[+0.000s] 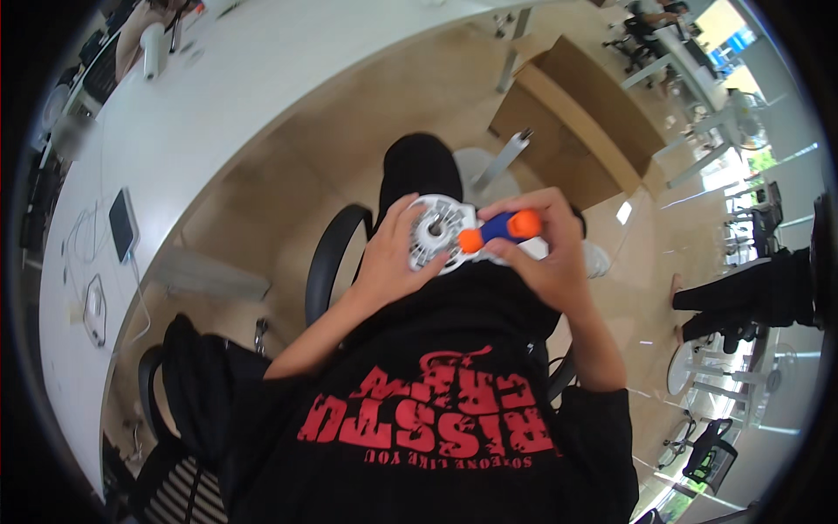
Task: Assemble the motor and blade components of a portable electric fan.
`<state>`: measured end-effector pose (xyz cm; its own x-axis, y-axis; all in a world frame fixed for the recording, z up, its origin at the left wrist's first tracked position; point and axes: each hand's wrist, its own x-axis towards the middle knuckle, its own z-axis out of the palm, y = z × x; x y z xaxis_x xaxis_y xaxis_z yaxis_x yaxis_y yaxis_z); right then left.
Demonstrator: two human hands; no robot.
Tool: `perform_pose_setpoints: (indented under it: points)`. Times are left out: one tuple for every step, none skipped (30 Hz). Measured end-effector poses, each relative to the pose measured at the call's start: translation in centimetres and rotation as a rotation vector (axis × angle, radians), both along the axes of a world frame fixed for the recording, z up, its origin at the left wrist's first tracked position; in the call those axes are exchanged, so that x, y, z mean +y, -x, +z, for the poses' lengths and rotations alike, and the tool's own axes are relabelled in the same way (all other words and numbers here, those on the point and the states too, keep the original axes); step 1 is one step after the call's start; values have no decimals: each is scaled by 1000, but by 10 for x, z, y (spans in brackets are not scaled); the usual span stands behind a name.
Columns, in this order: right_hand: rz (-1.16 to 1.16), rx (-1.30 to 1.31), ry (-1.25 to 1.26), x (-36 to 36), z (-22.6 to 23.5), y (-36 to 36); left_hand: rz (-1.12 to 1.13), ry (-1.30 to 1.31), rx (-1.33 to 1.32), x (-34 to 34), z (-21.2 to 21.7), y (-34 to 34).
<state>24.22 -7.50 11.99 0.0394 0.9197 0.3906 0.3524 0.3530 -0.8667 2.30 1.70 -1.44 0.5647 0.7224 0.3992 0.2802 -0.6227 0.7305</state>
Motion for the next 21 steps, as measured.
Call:
perform_pose_setpoints:
  points:
    - [9,16,-3,2,0,-1,-8,6,1,2,0,-1]
    - [25,34,22,4,2,0,8,30,19,2,0,2]
    - [36,42,28,5,2,2,14,31,25,2,0,4]
    - [45,49,31,6,2,2,17,29,29,1,-1,5]
    - [49,61,47,6,1,3,21,45,42,1,0,7]
    - [43,46,39,6,0,3,9,57,35,0,0,7]
    - [37,28,29,6,0,3,-4,66,26,0,1,7]
    - [41,35,33,5,1,4,-6,78,21,-1,1,8]
    - [43,43,41,5,1,4,-4,86,29,-2,1,9]
    - [46,49,45,5,0,4,-9,93,30,-1,1,11]
    - [46,51,48,5,0,3,-17,100,26,-1,1,11]
    - [46,53,53,4,0,3,-22,108,25,-2,0,11]
    - [42,53,51,4,0,2,-22,113,26,-2,0,11]
    - [39,53,48,4,0,2,-20,107,28,-1,0,10]
    - [39,54,52,4,0,2,-19,101,30,-1,0,10]
    - [45,49,45,4,1,2,-19,104,31,-1,-1,10]
    - [50,43,38,4,0,2,-12,81,22,0,-3,9]
    - [49,43,39,5,0,2,-6,59,13,0,-3,9]
    - [56,37,31,5,0,2,-7,60,13,0,-4,8]
    - [62,31,22,5,0,2,-8,59,9,0,-4,8]
    - [60,31,22,4,0,2,-10,59,4,0,-4,8]
